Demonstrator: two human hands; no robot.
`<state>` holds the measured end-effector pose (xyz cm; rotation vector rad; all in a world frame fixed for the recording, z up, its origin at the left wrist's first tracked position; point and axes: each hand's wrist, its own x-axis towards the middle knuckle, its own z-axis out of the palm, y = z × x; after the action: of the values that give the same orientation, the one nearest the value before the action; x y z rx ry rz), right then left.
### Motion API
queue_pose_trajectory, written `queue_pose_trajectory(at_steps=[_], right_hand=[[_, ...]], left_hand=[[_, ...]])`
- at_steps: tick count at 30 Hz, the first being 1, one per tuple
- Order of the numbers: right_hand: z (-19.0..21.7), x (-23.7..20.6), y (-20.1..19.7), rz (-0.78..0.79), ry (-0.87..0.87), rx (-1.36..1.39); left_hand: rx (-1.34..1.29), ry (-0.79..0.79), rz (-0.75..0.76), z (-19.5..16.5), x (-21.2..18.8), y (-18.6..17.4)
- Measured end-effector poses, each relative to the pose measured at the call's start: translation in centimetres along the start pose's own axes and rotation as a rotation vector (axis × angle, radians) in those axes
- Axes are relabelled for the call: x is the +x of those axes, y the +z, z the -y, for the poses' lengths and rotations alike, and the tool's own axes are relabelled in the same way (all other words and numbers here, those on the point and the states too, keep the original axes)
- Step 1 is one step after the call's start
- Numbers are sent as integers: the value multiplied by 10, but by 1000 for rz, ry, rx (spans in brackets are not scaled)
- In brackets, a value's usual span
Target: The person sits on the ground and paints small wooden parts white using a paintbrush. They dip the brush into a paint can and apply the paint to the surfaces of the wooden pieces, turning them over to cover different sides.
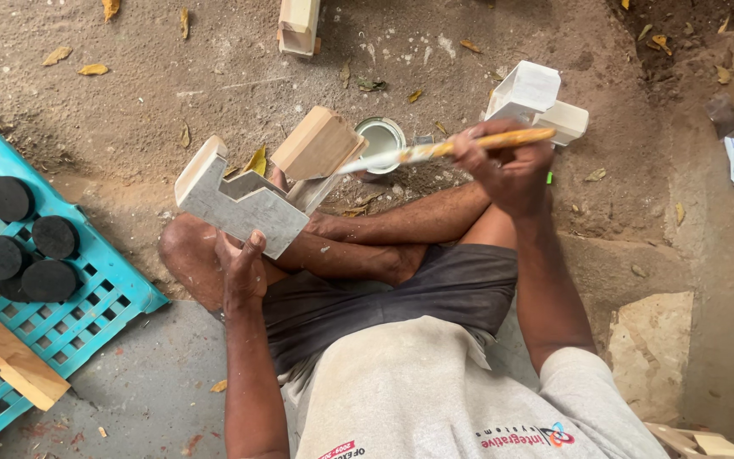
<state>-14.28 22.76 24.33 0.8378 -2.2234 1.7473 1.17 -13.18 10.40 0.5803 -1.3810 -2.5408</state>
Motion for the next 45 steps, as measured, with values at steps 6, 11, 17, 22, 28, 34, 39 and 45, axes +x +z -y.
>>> queue_pose_trajectory(at_steps=[6,11,17,22,28,34,39,45], right_hand=[[-2,0,-18,-137,35,2],[-9,0,-13,-59,-19,-94],[-15,7,-30,-197,20,-72],[-7,-33,-15,-385,57,4],[-9,-68,4,-421,143,204],[-14,-72,-2,-516,171,215],[-17,-72,-3,-438,192,201],[-7,-72,-1,-426,167,214]], left_hand=[[-15,4,12,-1,0,0],[-28,25,31,-2,-1,2],[-51,-2,35,4,0,-7],[-72,107,-38,17,2,-22],[-103,130,-61,25,4,-33],[-133,120,-50,23,4,-33],[-146,122,-42,22,4,-31],[-165,133,-43,19,3,-27]])
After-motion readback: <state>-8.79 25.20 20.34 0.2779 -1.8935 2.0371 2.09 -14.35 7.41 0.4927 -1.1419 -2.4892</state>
